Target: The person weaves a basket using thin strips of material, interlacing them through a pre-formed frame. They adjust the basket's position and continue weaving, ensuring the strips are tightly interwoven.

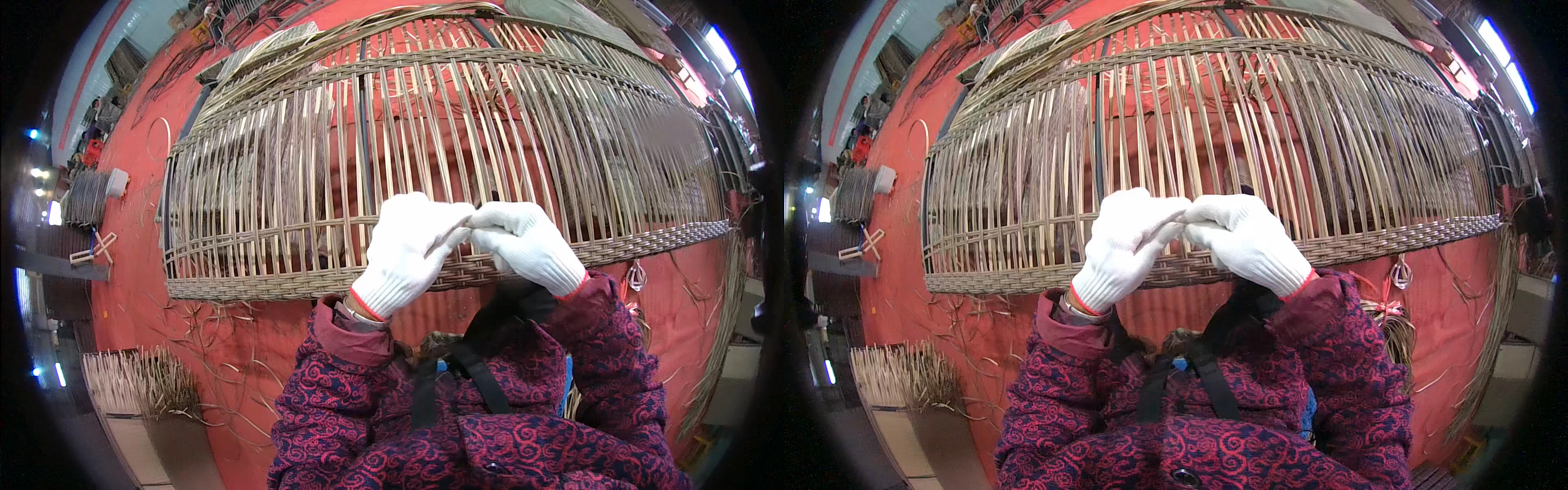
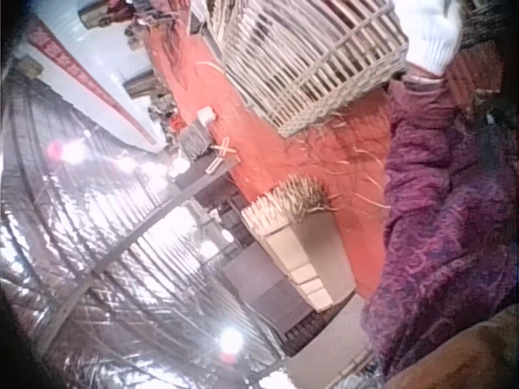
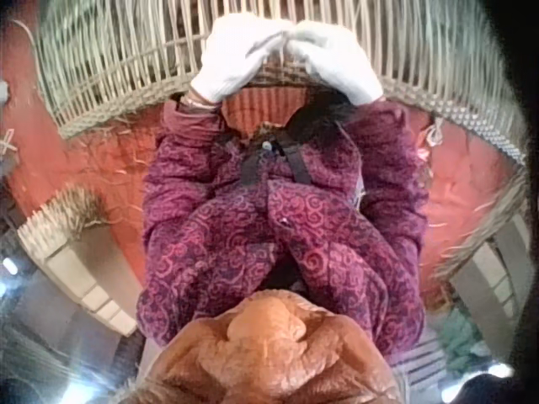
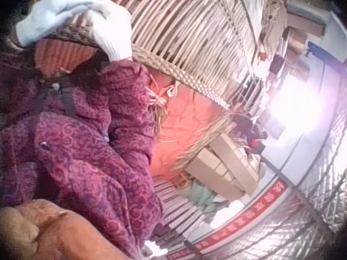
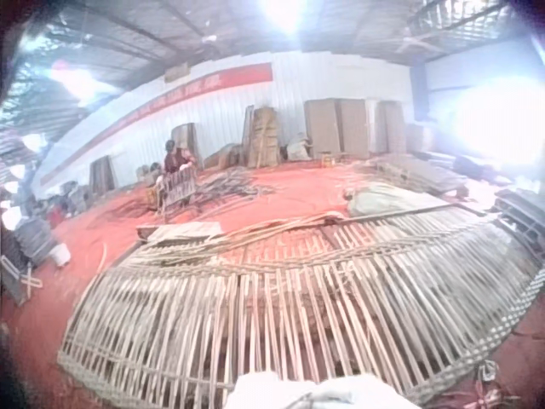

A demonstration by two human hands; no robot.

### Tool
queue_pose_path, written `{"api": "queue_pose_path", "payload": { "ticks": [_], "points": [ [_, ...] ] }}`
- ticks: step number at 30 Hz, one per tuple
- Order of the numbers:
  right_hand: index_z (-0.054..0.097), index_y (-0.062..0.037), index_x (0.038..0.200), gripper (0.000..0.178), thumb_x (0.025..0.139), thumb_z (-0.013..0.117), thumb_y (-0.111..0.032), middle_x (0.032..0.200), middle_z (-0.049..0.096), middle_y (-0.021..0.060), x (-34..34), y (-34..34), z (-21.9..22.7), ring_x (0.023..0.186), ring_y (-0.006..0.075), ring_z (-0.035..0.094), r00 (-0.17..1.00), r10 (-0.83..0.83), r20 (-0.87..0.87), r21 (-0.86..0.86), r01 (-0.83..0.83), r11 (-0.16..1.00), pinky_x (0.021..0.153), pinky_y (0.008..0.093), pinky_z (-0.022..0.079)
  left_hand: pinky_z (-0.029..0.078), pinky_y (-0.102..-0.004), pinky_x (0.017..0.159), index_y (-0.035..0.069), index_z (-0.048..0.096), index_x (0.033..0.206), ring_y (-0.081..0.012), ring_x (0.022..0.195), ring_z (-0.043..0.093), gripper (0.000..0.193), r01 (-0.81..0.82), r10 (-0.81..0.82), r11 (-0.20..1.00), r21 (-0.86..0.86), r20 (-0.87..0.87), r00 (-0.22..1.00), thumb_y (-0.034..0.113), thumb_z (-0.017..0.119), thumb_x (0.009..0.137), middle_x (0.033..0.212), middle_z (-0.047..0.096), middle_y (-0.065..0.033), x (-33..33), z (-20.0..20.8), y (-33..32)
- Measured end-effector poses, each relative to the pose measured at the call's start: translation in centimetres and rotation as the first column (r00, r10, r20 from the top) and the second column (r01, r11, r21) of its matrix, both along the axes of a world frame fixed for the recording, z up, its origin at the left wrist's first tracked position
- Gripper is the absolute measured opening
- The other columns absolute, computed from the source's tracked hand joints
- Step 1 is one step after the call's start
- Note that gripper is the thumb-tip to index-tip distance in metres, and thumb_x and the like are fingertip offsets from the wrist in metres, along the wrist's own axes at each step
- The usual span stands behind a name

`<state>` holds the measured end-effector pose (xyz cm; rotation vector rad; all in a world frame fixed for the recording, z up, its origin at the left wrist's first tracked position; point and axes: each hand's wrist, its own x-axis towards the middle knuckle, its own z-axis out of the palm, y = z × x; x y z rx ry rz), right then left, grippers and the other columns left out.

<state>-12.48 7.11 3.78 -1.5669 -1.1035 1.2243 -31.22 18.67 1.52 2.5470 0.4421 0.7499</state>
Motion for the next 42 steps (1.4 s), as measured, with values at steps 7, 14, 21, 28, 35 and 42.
{"api": "queue_pose_path", "payload": {
  "ticks": [7,14,21,28,35,42],
  "points": [
    [0.059,0.0005,0.116,0.029,0.093,0.054,-0.017,0.082,0.069,0.0109,-3.0,5.5,-2.5,0.068,0.0203,0.07,0.997,0.057,0.046,-0.033,-0.056,0.998,0.064,0.0348,0.057,0.049,-0.0409,0.073,0.012,0.075,0.092,-0.0278,0.074,0.067,0.008,-0.345,0.385,0.912,0.22,-0.175,0.906,0.019,0.073,0.091,0.08,0.069,-0.0096,-3.8,0.0,0.1],
    [0.067,0.0025,0.107,0.032,0.091,0.057,-0.024,0.083,0.071,0.0148,-1.3,7.4,-3.5,0.068,0.0224,0.072,0.879,0.437,0.188,-0.245,-0.389,0.888,0.063,0.0377,0.057,0.049,-0.0426,0.074,0.013,0.071,0.087,-0.0298,0.077,0.067,0.011,-0.319,0.385,0.915,0.248,-0.3,0.872,0.023,0.071,0.091,0.083,0.07,-0.0074,-2.1,-3.3,0.8],
    [0.072,-0.0005,0.094,0.025,0.089,0.064,-0.023,0.071,0.064,0.0089,2.5,1.7,0.1,0.054,0.0173,0.059,0.976,0.099,0.196,-0.137,-0.073,0.988,0.055,0.0334,0.048,0.055,-0.0366,0.078,0.011,0.079,0.103,-0.0256,0.082,0.071,0.018,-0.287,0.281,0.957,0.033,0.127,0.951,0.013,0.077,0.086,0.098,0.076,-0.0081,-0.3,-2.1,0.7],
    [0.071,-0.002,0.098,0.014,0.096,0.064,-0.014,0.073,0.062,-0.0005,4.5,-2.4,-0.4,0.052,0.0065,0.051,0.998,-0.001,-0.063,-0.09,-0.005,0.996,0.049,0.0247,0.041,0.052,-0.0394,0.086,0.013,0.078,0.108,-0.0253,0.092,0.069,0.021,-0.033,0.031,0.999,-0.009,-0.173,0.985,0.023,0.076,0.09,0.096,0.076,-0.0071,4.1,0.0,-2.5],
    [0.057,0.0036,0.123,0.041,0.092,0.058,-0.024,0.097,0.072,0.0189,1.8,4.0,-2.7,0.08,0.0245,0.074,0.98,0.081,0.182,-0.131,-0.057,0.99,0.073,0.0385,0.059,0.051,-0.0413,0.065,0.01,0.075,0.088,-0.0286,0.065,0.067,0.015,-0.364,0.36,0.931,-0.018,-0.105,0.927,0.024,0.071,0.092,0.077,0.071,-0.0095,0.4,-0.9,-1.6],
    [0.068,0.003,0.1,0.035,0.089,0.061,-0.03,0.093,0.071,0.0243,3.3,4.6,-1.9,0.086,0.0349,0.071,0.836,0.434,0.336,-0.24,-0.369,0.898,0.077,0.046,0.055,0.049,-0.046,0.067,0.013,0.069,0.083,-0.0342,0.068,0.066,0.016,-0.346,0.344,0.938,0.022,-0.183,0.921,0.027,0.069,0.091,0.078,0.069,-0.0108,2.6,-2.8,-1.2]
  ]
}}
